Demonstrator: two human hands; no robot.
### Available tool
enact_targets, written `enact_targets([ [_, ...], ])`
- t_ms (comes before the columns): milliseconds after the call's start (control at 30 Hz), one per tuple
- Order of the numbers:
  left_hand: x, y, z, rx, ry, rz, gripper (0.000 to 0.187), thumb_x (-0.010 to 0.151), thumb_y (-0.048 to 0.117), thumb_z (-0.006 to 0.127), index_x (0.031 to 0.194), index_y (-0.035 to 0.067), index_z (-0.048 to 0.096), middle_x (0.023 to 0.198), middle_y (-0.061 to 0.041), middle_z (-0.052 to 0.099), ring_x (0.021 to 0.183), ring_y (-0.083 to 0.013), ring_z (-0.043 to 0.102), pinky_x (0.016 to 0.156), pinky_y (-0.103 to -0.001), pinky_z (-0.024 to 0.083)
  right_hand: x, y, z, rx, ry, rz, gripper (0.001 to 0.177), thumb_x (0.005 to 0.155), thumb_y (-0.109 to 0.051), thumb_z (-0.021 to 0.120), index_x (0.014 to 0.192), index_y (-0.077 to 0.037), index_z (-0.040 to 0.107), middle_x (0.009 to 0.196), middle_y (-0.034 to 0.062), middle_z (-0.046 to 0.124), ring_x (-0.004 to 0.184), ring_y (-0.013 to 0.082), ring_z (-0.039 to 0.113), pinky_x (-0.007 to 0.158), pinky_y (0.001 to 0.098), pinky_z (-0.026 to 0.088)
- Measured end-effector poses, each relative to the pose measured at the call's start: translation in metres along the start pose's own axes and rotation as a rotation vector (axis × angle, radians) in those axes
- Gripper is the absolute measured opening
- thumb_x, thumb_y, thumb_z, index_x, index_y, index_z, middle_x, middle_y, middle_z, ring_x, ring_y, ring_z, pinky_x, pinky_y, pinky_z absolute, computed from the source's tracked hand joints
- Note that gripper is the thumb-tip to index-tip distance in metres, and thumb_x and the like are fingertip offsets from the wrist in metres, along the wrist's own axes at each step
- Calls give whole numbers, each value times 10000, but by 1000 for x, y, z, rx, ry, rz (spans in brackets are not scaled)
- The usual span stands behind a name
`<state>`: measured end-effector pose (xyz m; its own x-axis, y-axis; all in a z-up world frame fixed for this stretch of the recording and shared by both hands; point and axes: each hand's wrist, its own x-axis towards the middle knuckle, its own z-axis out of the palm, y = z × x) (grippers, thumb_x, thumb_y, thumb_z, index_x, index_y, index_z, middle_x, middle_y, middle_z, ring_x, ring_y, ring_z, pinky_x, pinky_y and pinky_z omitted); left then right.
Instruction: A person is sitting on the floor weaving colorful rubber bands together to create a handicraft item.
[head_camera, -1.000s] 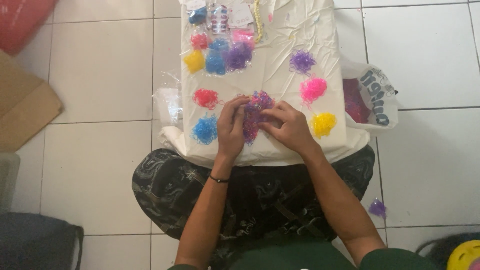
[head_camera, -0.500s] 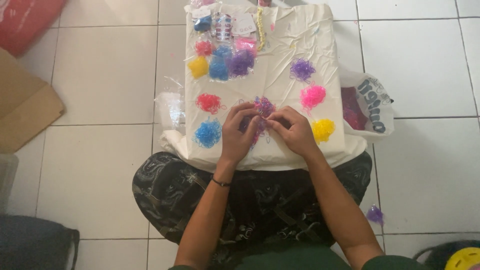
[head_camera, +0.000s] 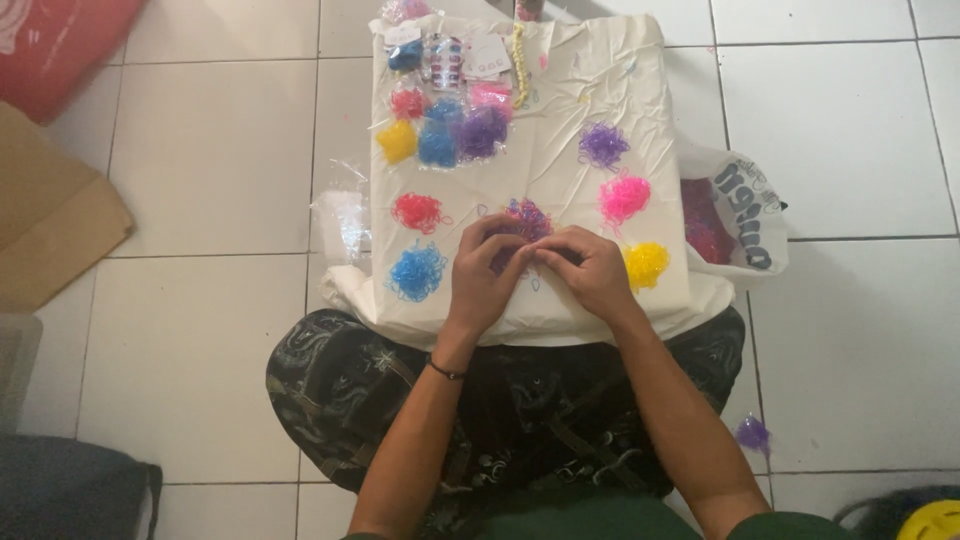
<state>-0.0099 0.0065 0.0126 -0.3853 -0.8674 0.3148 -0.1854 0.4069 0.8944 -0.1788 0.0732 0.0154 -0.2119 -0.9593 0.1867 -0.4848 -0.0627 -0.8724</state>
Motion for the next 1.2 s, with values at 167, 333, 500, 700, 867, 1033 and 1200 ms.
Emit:
enact_targets([
  [167, -1, -4, 0, 6, -4, -19, 164, 943, 256, 739, 973, 96, 762, 1217, -89, 656, 1220, -280, 619, 994, -373, 556, -1, -2, -1, 26, 1, -15, 125, 947, -202, 779, 1032, -115, 808, 963, 124, 769, 953, 299, 749, 856, 419, 582],
  [333, -2, -8, 0, -5, 4, -44, 168, 957, 254, 722, 976, 90, 755, 1205, -97, 661, 1194, -287, 634, 983, -377, 561, -2, -2, -1, 56, 11, -11, 133, 964, -182, 762, 1062, -107, 808, 988, 127, 778, 972, 295, 751, 882, 422, 576],
  [500, 4, 3, -6, -82, 42, -19, 167, 974, 207, 702, 969, 42, 726, 1154, -132, 671, 1136, -335, 665, 948, -422, 579, 0, -4, -1, 59, 16, -10, 167, 983, -188, 729, 1114, -108, 796, 1035, 133, 770, 987, 296, 747, 902, 421, 570],
  [700, 4, -2, -4, -117, 66, -5, 161, 978, 222, 696, 959, 63, 719, 1149, -113, 679, 1122, -311, 680, 943, -409, 584, -1, 5, 2, 65, 63, -18, 158, 973, -161, 726, 1108, -121, 798, 1032, 101, 775, 1007, 265, 746, 902, 405, 569],
  [867, 4, 2, -6, -111, 57, -14, 150, 968, 210, 710, 965, 61, 731, 1140, -119, 680, 1102, -315, 690, 929, -411, 590, -1, 14, -1, 190, 92, 90, 135, 988, -154, 717, 1094, -114, 790, 875, 60, 727, 788, 146, 669, 749, 314, 564],
  [1033, 3, 3, -6, -101, 59, -12, 136, 959, 189, 724, 966, 54, 739, 1128, -128, 684, 1085, -318, 697, 911, -408, 596, 3, 35, -8, 502, 141, 188, 159, 1023, -163, 669, 1099, -48, 747, 886, 93, 718, 725, 88, 600, 650, 235, 523],
  [1200, 3, 3, -7, -126, 49, -29, 162, 965, 219, 719, 972, 59, 743, 1132, -127, 683, 1084, -319, 695, 909, -414, 598, 2, 29, -11, 455, 79, 209, 156, 979, -116, 708, 1069, 2, 757, 772, 86, 666, 698, 104, 635, 630, 242, 541],
])
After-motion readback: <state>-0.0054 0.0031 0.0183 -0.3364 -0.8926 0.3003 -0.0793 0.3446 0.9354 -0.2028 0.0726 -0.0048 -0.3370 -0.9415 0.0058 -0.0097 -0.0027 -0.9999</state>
